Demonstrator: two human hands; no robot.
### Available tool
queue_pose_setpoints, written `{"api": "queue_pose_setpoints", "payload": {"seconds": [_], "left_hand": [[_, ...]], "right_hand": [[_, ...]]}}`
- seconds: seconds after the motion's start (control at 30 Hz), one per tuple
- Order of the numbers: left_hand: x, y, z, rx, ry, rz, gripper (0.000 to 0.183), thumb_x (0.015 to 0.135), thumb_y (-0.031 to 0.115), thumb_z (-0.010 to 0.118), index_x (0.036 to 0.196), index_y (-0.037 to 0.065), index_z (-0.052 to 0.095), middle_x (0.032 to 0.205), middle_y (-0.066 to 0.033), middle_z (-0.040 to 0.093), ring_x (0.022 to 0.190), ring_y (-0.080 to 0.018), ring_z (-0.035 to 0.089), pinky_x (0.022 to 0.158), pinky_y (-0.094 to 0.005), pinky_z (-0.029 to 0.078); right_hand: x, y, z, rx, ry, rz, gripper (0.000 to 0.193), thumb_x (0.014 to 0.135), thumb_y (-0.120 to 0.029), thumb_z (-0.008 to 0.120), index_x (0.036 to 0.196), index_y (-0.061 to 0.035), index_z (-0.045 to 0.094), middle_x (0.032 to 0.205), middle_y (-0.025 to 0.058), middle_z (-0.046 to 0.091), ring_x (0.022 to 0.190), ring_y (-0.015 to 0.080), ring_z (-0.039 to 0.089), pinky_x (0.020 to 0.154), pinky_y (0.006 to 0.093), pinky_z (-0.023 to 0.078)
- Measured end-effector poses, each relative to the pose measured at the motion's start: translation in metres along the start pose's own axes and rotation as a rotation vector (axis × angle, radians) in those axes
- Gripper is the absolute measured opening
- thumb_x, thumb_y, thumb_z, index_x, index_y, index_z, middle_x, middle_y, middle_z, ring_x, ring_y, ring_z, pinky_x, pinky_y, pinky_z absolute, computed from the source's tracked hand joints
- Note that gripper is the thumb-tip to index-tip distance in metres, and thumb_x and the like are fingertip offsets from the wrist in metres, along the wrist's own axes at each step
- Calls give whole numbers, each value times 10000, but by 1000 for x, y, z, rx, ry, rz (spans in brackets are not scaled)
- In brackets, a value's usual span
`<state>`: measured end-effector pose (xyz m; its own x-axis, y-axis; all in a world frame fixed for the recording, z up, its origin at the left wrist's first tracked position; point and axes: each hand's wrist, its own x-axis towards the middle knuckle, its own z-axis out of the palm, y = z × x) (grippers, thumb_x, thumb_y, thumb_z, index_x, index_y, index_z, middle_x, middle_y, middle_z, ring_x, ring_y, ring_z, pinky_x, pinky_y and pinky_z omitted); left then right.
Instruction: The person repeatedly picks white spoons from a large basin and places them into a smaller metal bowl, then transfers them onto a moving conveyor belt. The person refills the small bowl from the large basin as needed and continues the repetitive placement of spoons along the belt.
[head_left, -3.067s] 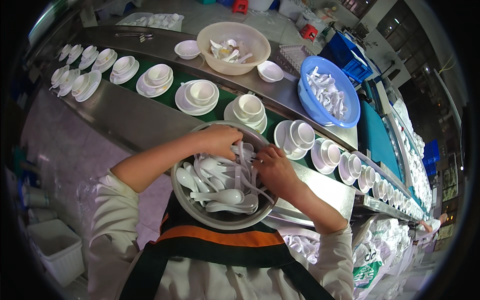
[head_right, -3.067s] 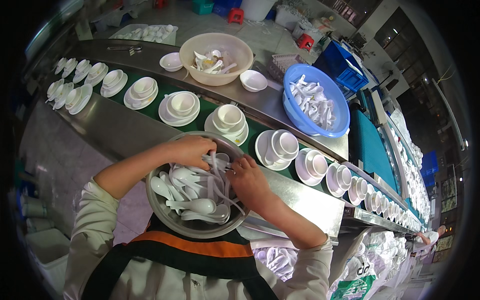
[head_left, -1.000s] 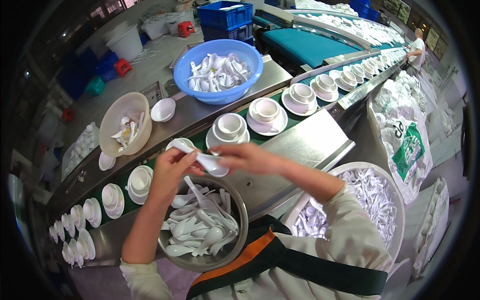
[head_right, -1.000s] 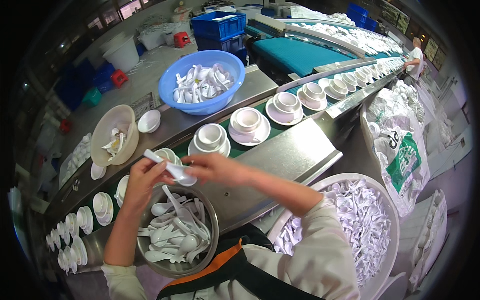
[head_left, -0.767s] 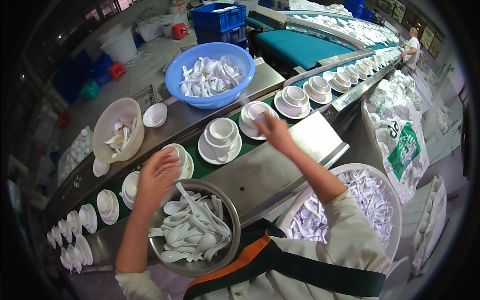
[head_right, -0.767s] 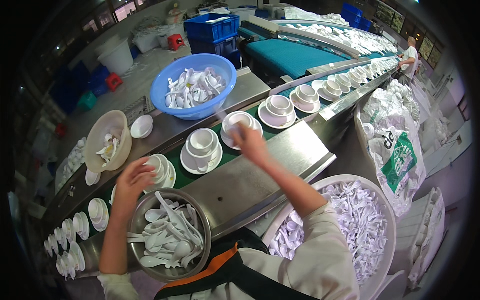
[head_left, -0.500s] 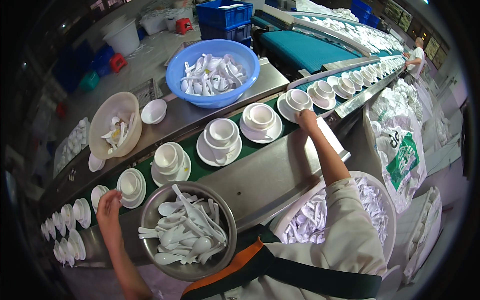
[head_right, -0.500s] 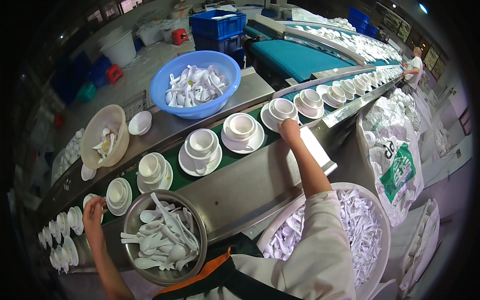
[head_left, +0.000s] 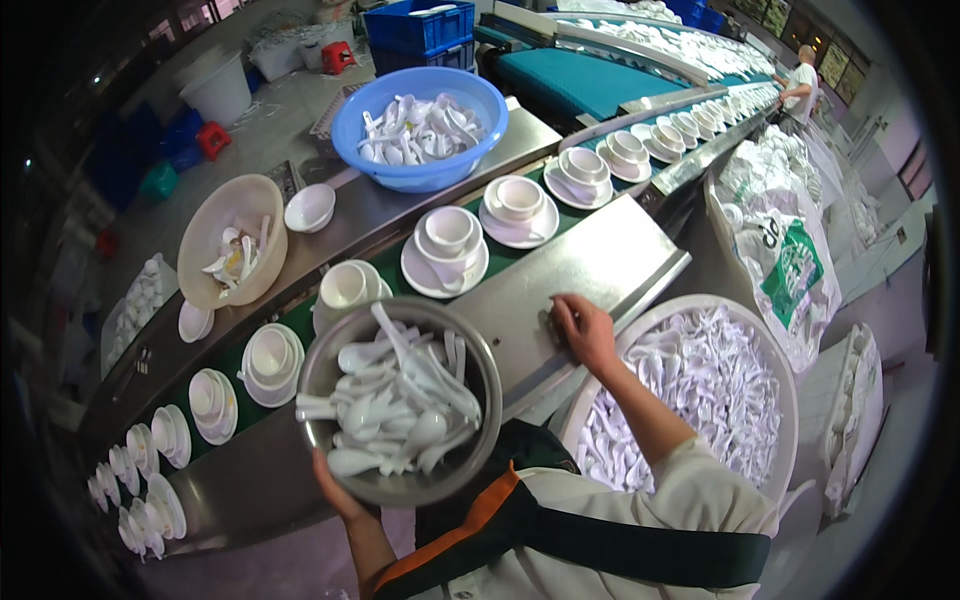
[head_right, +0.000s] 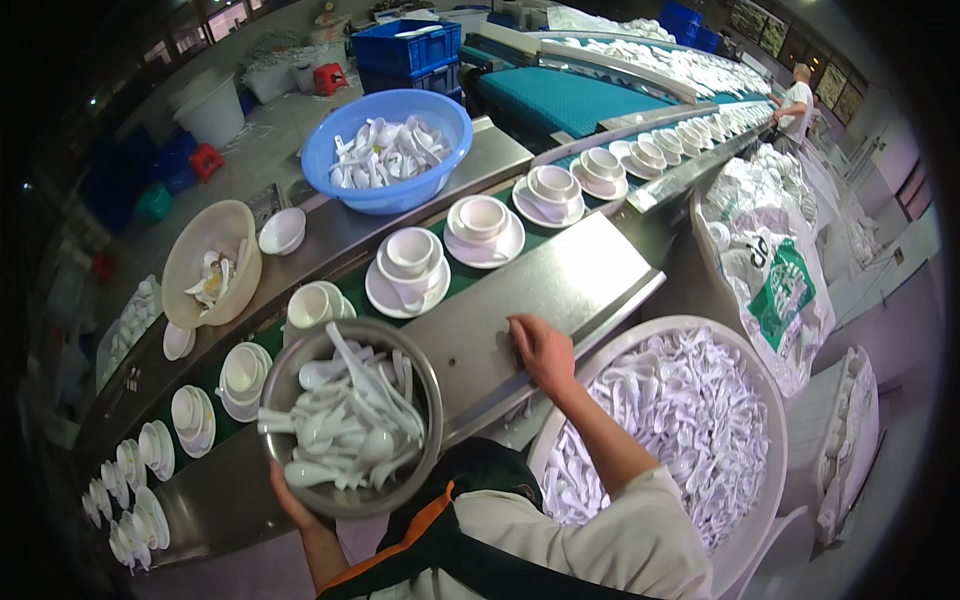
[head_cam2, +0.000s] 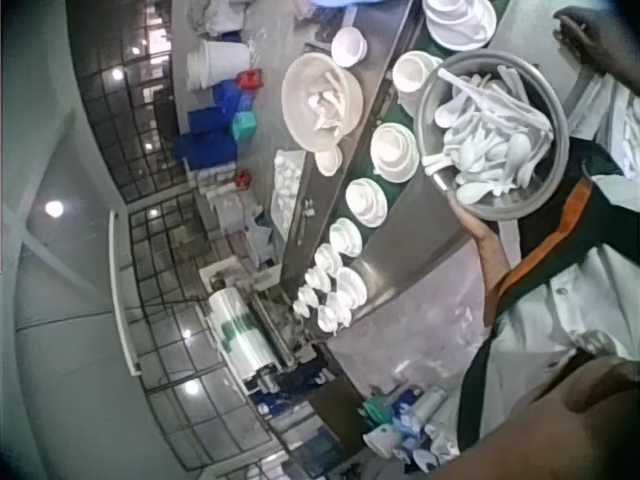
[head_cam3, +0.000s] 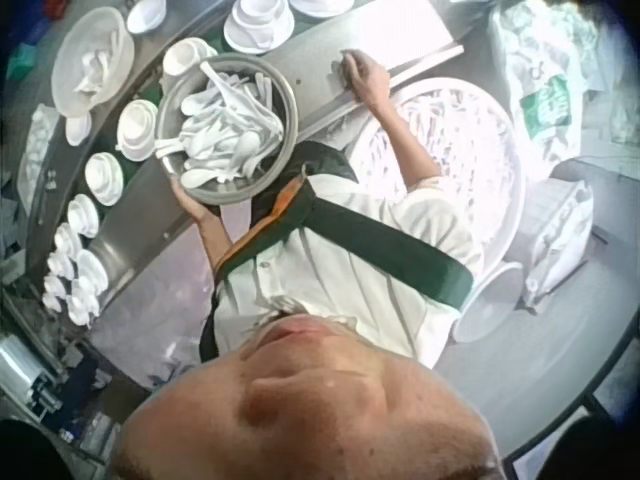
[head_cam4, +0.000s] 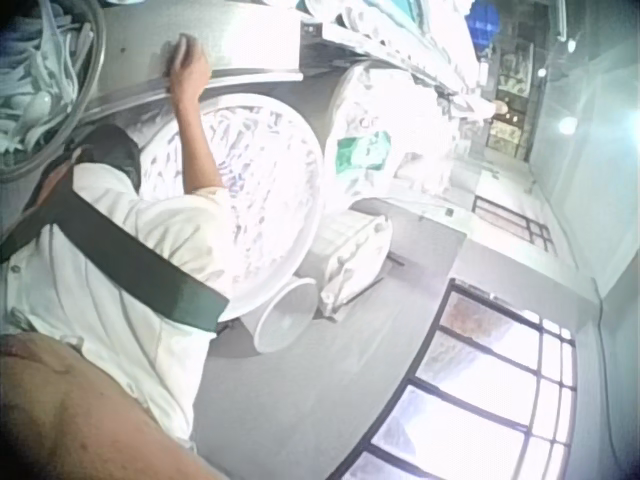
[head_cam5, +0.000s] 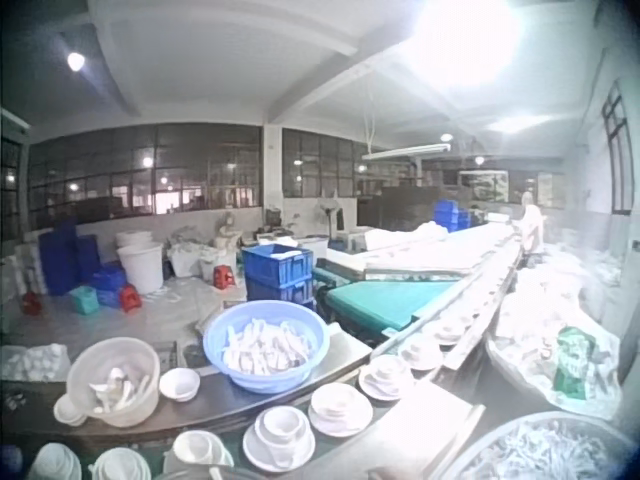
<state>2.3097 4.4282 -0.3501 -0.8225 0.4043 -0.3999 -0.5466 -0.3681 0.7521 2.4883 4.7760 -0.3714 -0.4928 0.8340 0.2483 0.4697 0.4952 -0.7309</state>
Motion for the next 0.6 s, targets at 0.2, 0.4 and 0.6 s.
{"api": "queue_pose_setpoints", "payload": {"seconds": [0.2,0.4,0.6], "left_hand": [[30,12,-31,719,69,568,549,981,399,359,1317,-33,405,1317,-157,459,1207,-220,439,1040,-331,294],[19,30,-96,1348,169,791,197,904,145,567,1035,0,592,904,-111,611,779,-188,579,704,-316,467],[21,14,-108,1566,221,881,71,847,133,601,865,65,611,690,-96,595,609,-253,574,564,-351,446]], "right_hand": [[3,12,10,-21,-12,-28,267,909,-319,517,847,-73,599,715,147,623,676,354,597,617,417,464],[-1,19,9,-103,37,-72,295,887,-357,524,796,-88,604,709,153,616,674,367,593,602,442,458],[4,20,21,-163,91,-80,292,872,-361,517,813,-95,621,731,153,628,701,372,600,640,441,475]]}}
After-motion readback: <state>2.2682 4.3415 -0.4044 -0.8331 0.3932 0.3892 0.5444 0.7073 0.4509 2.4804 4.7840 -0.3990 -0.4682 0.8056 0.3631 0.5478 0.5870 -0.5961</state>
